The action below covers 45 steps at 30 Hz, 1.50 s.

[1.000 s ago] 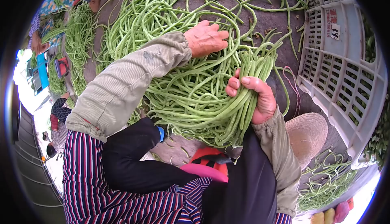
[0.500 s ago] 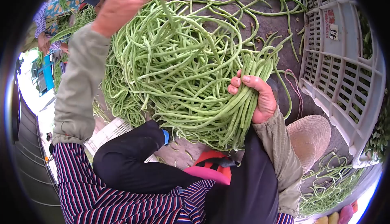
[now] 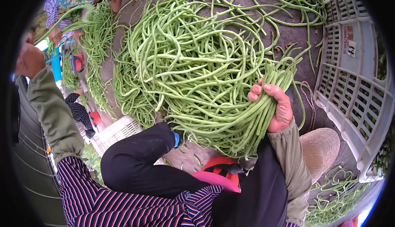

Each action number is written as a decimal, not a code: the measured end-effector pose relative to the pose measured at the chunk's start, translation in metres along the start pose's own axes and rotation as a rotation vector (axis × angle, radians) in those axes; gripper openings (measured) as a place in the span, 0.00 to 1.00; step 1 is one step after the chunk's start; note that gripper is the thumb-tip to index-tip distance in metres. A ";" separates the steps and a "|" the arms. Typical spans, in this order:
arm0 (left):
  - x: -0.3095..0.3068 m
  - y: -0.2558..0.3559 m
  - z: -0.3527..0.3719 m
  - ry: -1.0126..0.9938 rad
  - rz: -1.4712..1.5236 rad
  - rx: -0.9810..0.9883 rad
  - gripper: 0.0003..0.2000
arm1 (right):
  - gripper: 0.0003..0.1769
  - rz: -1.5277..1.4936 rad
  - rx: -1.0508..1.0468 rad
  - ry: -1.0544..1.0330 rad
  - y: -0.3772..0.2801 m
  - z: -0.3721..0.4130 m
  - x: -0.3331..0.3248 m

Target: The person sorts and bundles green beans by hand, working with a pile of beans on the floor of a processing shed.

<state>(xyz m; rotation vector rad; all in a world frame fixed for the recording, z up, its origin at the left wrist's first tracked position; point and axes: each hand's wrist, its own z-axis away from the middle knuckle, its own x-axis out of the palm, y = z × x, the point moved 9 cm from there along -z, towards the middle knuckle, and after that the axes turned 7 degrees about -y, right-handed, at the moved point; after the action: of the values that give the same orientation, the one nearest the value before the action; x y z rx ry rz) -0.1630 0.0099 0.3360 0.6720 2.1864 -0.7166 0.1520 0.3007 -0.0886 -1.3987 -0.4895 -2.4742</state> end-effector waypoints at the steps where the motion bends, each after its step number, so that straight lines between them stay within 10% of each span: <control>1: 0.011 0.029 0.012 -0.054 0.115 -0.134 0.10 | 0.12 0.006 0.001 -0.006 0.001 -0.002 0.002; 7: 0.136 0.203 0.173 -0.937 1.098 -0.970 0.11 | 0.12 -0.009 0.030 -0.033 0.005 -0.002 0.006; 11: 0.152 0.321 0.245 -1.155 1.566 -1.163 0.10 | 0.12 -0.018 0.026 -0.009 0.004 -0.005 -0.003; 28: 0.120 0.394 0.243 -1.237 1.544 -0.489 0.08 | 0.23 0.042 0.047 0.050 0.004 -0.003 -0.008; 39: 0.127 0.388 0.246 -1.285 1.577 -0.506 0.10 | 0.16 0.016 0.071 0.015 0.005 -0.002 -0.008; 45: 0.138 0.267 0.269 -1.352 1.195 -0.583 0.13 | 0.12 -0.050 0.032 -0.038 0.001 0.002 -0.003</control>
<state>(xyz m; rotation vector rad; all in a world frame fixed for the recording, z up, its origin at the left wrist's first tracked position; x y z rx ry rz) 0.0542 0.0543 -0.0008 0.6907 0.4553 0.1745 0.1554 0.3010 -0.0899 -1.4407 -0.5761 -2.4716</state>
